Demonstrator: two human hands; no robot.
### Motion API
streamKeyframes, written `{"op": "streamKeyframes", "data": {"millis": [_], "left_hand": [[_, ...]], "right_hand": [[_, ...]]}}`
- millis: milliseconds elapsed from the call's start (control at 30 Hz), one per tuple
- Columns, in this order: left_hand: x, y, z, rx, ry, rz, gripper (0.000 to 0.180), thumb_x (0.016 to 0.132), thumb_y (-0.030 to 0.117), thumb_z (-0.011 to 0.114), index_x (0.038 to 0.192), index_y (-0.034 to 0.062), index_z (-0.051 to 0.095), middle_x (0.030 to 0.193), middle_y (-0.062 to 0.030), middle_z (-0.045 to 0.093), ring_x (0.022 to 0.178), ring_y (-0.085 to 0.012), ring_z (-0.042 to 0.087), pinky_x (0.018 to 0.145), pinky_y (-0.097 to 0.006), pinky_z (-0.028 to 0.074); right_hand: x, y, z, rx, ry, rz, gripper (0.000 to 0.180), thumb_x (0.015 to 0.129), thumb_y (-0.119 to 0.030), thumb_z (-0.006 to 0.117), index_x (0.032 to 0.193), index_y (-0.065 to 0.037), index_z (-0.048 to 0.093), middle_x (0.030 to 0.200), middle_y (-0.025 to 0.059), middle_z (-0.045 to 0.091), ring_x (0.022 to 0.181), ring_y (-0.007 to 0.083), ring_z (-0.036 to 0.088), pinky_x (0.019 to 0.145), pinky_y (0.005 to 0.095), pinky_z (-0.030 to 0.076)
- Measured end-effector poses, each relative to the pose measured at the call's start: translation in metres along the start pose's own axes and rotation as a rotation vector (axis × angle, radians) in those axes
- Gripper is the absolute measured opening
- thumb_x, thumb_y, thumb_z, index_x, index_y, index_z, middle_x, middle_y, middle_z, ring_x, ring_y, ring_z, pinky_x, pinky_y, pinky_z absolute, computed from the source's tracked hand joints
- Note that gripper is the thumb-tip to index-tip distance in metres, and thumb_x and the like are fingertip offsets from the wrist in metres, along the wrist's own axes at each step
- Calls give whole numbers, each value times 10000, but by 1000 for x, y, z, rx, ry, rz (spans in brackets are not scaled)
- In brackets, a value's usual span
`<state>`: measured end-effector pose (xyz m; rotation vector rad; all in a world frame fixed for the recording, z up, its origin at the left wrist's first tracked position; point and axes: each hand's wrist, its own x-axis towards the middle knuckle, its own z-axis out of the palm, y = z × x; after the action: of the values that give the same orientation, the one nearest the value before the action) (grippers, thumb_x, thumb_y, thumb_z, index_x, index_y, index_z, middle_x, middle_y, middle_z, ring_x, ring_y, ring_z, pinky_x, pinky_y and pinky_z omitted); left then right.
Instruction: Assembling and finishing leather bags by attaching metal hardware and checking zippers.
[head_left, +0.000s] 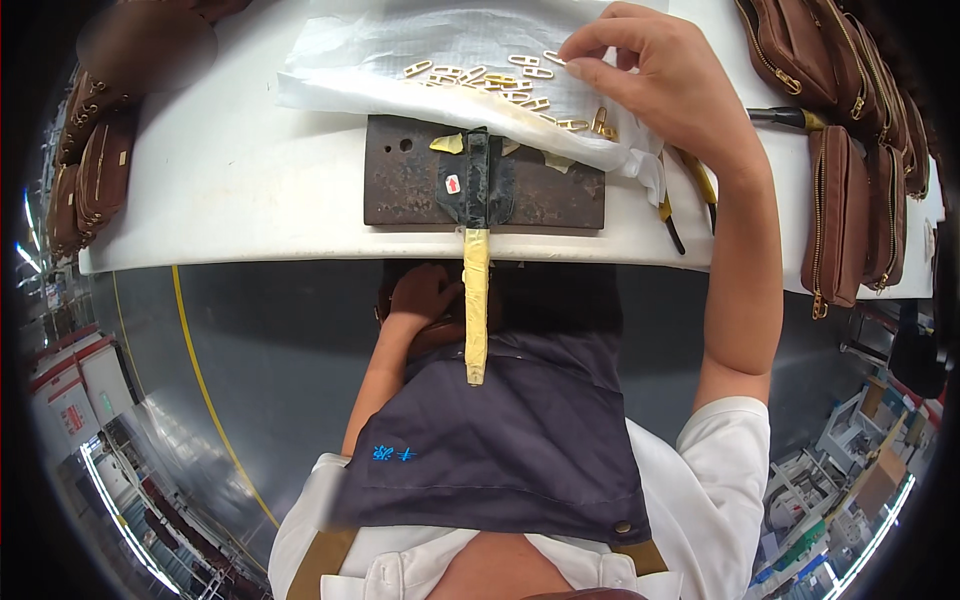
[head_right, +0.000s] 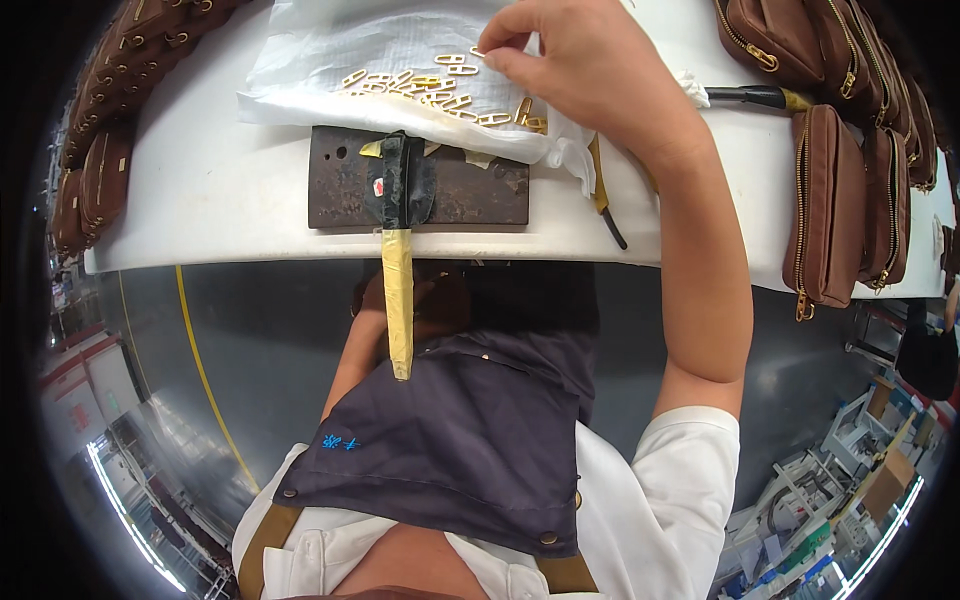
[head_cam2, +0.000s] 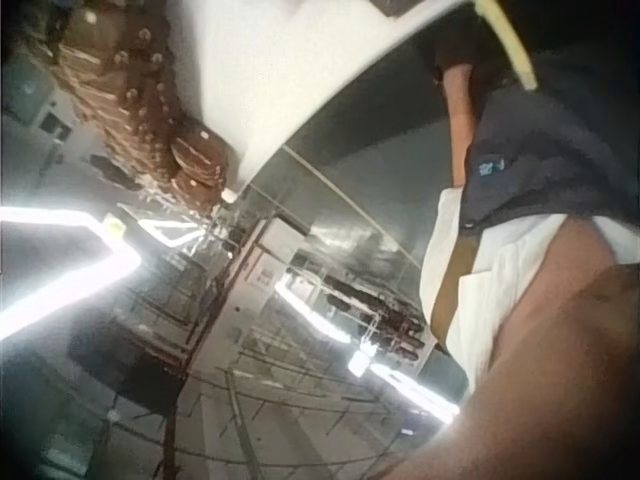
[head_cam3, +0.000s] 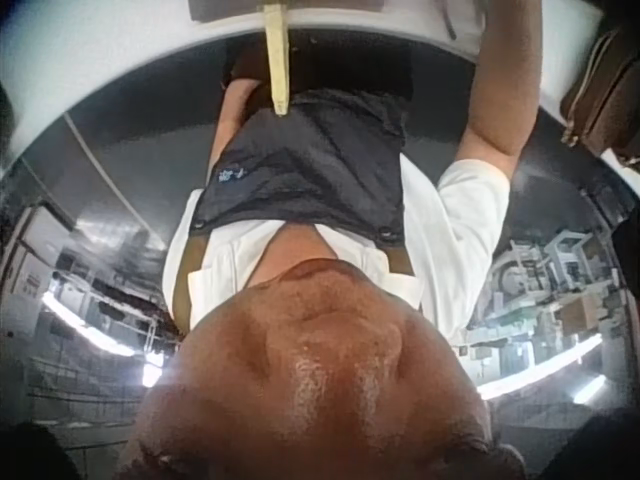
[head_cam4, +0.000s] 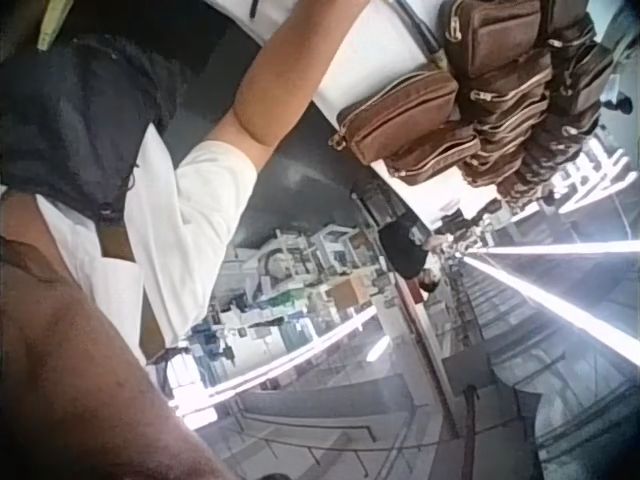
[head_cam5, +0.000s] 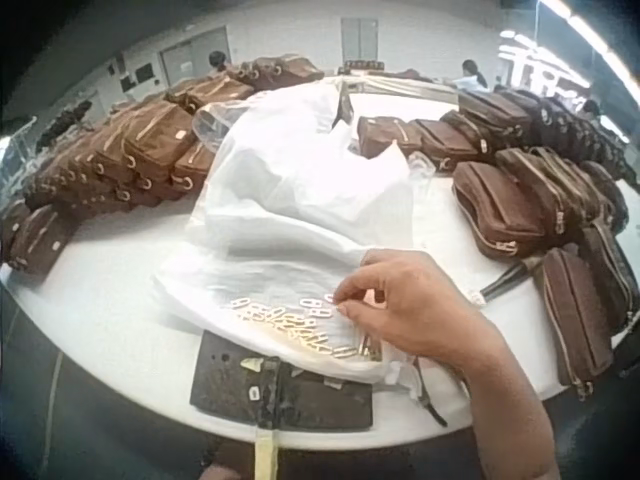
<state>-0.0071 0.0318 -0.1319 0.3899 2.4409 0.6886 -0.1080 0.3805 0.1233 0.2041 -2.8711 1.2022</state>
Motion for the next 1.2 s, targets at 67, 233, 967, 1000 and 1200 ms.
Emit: {"op": "streamKeyframes", "data": {"millis": [67, 233, 967, 1000, 1200], "left_hand": [[1, 2, -1, 2, -6, -3, 386, 859, 440, 675, 810, 58, 699, 864, -183, 671, 854, -380, 649, 775, -489, 508], [1, 2, -1, -2, 2, -12, 381, 855, 434, 677, 810, 57, 707, 868, -186, 677, 854, -381, 654, 771, -492, 510], [5, 0, 4, 90, 12, 30, 383, 868, 440, 680, 834, 59, 694, 873, -175, 683, 869, -371, 656, 776, -487, 513], [-2, -8, 5, 96, 23, 5, 375, 866, 433, 683, 833, 60, 694, 872, -176, 686, 863, -373, 658, 771, -489, 515], [1, 0, 2, 73, 37, 24, 381, 859, 441, 685, 822, 62, 694, 859, -178, 688, 838, -377, 661, 756, -494, 516]], "right_hand": [[1, -2, 4, 37, -27, -6, 170, 845, -104, 709, 953, 22, 747, 852, 151, 669, 765, 260, 640, 702, 345, 511], [0, -4, 14, -146, 31, -270, 156, 854, -127, 687, 881, 17, 740, 848, 157, 655, 840, 309, 636, 757, 388, 512], [-11, -18, -22, -138, 8, -66, 102, 797, -77, 735, 877, -14, 737, 864, 119, 659, 846, 252, 630, 761, 339, 502], [4, 3, -4, -119, -10, -92, 102, 797, -77, 735, 877, -14, 737, 864, 119, 659, 846, 252, 630, 761, 339, 502], [-4, 13, 5, -231, 28, -329, 114, 835, -75, 719, 934, -18, 711, 851, 47, 624, 769, 165, 565, 697, 309, 473]]}}
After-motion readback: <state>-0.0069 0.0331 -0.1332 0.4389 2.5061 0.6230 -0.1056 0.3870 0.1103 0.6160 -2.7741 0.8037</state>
